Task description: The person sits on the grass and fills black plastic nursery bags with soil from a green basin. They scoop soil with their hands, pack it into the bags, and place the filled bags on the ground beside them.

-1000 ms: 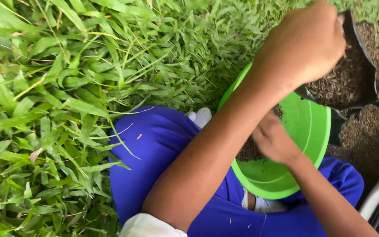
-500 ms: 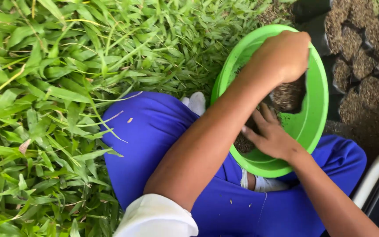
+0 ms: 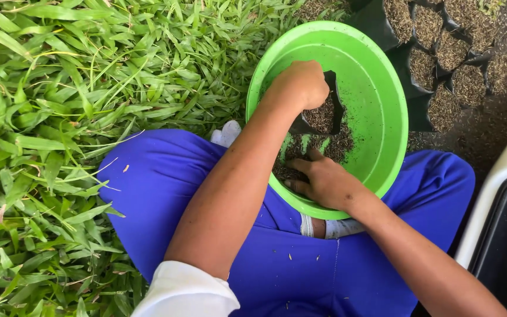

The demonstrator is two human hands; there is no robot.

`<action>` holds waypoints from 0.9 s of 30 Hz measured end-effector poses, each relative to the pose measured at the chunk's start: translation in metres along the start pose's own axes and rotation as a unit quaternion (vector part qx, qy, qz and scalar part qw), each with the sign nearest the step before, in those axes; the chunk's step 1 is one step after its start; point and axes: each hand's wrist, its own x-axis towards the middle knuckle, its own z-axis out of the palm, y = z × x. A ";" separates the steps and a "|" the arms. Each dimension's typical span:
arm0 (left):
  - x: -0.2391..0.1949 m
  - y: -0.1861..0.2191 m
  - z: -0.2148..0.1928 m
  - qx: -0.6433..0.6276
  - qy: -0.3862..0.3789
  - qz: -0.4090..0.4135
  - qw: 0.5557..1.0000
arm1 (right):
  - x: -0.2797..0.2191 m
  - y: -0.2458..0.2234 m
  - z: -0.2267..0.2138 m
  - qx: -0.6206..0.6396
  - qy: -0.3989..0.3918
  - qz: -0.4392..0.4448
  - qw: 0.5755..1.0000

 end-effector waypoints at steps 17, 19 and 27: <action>0.012 -0.008 -0.001 -0.001 -0.009 -0.017 1.000 | 0.000 0.026 -0.037 0.007 -0.006 -0.090 0.996; 0.009 -0.009 -0.002 0.006 -0.014 -0.016 1.000 | -0.016 0.025 -0.059 0.065 0.006 -0.029 0.997; 0.000 -0.010 -0.013 -0.010 -0.031 -0.024 0.999 | -0.003 0.002 -0.102 0.084 0.309 0.000 0.947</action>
